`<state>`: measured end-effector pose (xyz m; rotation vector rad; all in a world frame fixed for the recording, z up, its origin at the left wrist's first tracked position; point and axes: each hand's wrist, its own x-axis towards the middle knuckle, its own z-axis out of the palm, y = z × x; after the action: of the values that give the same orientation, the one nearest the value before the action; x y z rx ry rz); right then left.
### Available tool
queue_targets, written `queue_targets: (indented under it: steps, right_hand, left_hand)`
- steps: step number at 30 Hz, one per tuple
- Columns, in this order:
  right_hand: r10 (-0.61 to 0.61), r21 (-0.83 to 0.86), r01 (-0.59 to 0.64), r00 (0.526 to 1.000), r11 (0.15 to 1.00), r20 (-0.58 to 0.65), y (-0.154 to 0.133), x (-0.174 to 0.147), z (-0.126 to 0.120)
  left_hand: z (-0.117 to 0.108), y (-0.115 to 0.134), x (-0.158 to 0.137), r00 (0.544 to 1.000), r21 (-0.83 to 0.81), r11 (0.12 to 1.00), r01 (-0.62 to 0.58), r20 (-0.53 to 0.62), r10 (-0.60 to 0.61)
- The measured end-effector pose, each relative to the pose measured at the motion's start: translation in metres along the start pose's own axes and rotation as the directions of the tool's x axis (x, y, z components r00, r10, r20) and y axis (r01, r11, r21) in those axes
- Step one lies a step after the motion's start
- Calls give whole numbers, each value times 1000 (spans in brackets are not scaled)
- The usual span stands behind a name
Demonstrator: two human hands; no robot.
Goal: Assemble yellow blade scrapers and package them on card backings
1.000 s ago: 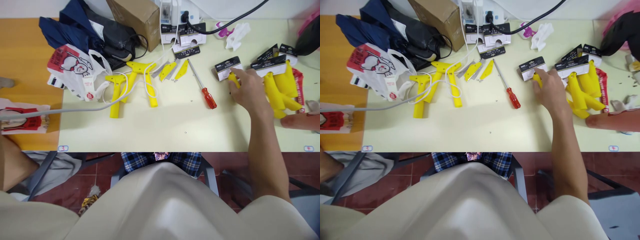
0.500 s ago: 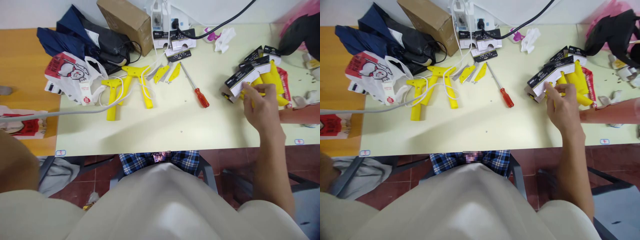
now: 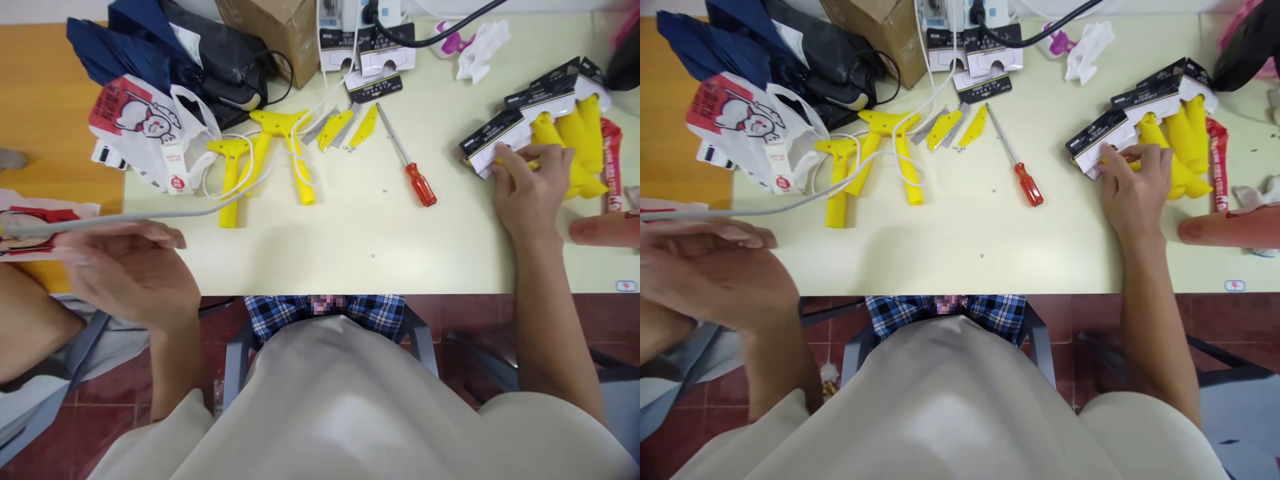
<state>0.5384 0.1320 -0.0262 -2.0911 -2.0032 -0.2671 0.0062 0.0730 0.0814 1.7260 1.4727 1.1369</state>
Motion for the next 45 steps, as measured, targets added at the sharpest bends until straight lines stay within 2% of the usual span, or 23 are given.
queue_targets:
  steps: [3,6,9,10,12,16,18,21,24,28,31,33,36,41,45]
  right_hand:
    - [63,-42,-62,998,997,13,-13,18,5]
    - [128,-58,-127,992,990,16,-27,33,10]
    - [167,-39,-166,986,985,15,-37,41,12]
    - [166,-31,-166,986,986,16,-39,42,12]
    - [175,-14,-174,985,985,4,-40,42,12]
    - [172,-11,-172,985,985,11,-41,35,10]
    - [149,-20,-149,989,989,23,-43,29,7]
    - [109,0,-109,993,994,-38,-52,21,0]
    - [50,95,-38,991,995,-121,-74,16,-10]
    - [90,171,-75,993,982,-79,-123,15,-22]
    - [29,197,-10,995,980,-96,-164,22,-24]
    - [-23,306,53,995,951,-101,-188,29,-22]
    - [-115,442,132,991,887,-65,-213,40,-13]
    - [-324,534,286,946,795,-25,-225,45,9]
    - [-372,435,351,927,829,-39,-215,41,29]
  left_hand:
    - [15,-13,-21,998,39,999,-5,-66,7]
    - [12,-29,-42,981,87,995,-45,-184,61]
    - [7,-50,-48,919,-3,970,-244,-320,230]
    - [7,-58,-46,908,-27,957,-289,-324,265]
    - [10,-71,-40,923,-29,958,-286,-275,267]
    - [17,-88,-30,947,103,963,-251,-182,266]
    - [19,-95,-29,943,161,953,-255,-174,282]
    - [22,-107,-30,928,227,932,-283,-182,326]
    - [26,-120,-31,930,293,918,-268,-171,326]
    - [28,-128,-32,919,318,899,-301,-154,363]
    - [29,-125,-30,867,317,862,-395,-181,464]
    - [30,-122,-28,834,311,842,-440,-206,512]
    - [31,-120,-26,820,286,835,-470,-209,533]
    - [32,-118,-29,842,247,853,-460,-185,507]
    - [34,-114,-28,849,247,856,-454,-171,499]
